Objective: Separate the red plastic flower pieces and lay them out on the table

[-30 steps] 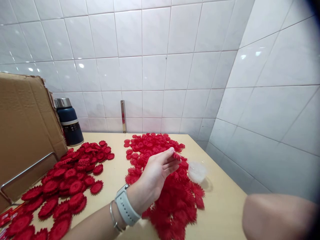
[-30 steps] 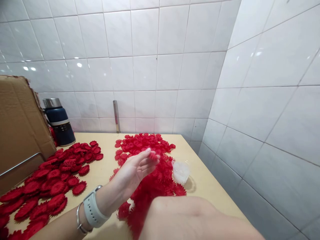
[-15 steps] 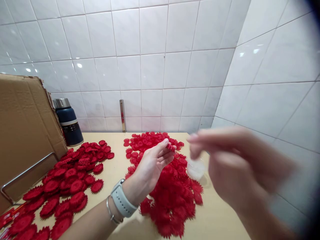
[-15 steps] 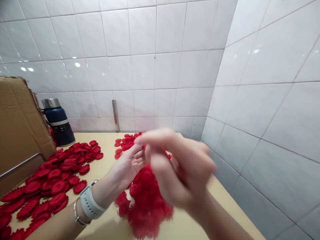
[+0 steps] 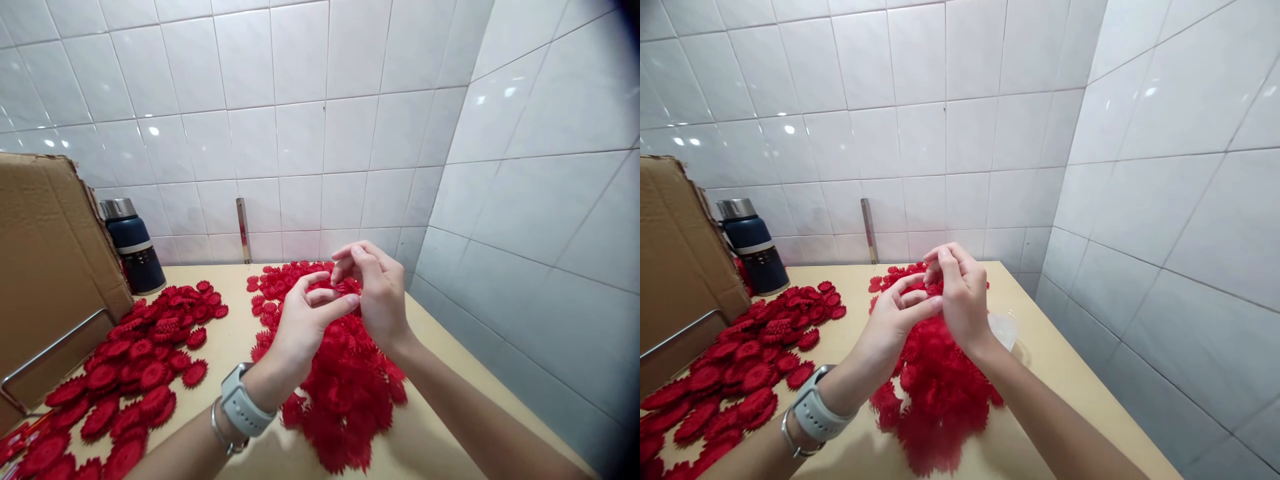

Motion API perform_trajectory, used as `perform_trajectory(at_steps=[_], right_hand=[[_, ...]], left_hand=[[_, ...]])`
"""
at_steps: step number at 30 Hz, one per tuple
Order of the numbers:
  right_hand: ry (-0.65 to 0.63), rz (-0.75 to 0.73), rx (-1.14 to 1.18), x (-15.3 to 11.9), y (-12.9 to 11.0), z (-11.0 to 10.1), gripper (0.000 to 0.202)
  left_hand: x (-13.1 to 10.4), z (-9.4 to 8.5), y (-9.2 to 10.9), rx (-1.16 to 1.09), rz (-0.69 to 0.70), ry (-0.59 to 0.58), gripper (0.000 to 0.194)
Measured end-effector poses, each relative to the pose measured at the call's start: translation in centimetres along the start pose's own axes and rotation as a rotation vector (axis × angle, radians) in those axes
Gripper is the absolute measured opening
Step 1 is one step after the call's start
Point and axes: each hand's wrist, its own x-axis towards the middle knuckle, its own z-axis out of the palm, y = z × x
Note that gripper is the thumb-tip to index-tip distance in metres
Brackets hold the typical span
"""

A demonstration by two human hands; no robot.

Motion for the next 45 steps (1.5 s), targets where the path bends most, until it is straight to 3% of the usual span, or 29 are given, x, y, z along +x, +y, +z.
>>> perform_trajectory(at_steps=[6, 12, 18, 27, 37, 45], right_hand=[[0.051, -0.065, 0.081, -0.3, 1.1, 0.3, 0.01], [0.035, -0.049, 0.076, -0.4, 1.3, 0.1, 0.013], [-0.075, -0.023, 0.005, -0.5, 0.9, 0.0, 0.008], [0.015, -0.106, -0.002, -0.6, 0.7, -0.2, 0.011], [-0.045, -0.14, 0.004, -0.8, 1.5, -0.1, 0.031], [-0.087, -0.04, 0.072, -0.4, 1.7, -0.1, 0.018]], left_hand=[[0.0, 0.2, -0.1, 0.012, -0.036, 0.07, 0.033], [-0.2, 0.1, -0.3, -0.052, -0.116, -0.142, 0.015], [-0.2, -0.2, 0.3, -0.026, -0.127, -0.187, 0.008], [-0.5, -0.1, 0.4, -0.015, -0.112, -0.282, 0.013], [-0.5, 0.1, 0.4, 0.054, -0.129, -0.213, 0.01], [-0.1, -0.1, 0.0, -0.038, -0.119, -0.133, 0.008]])
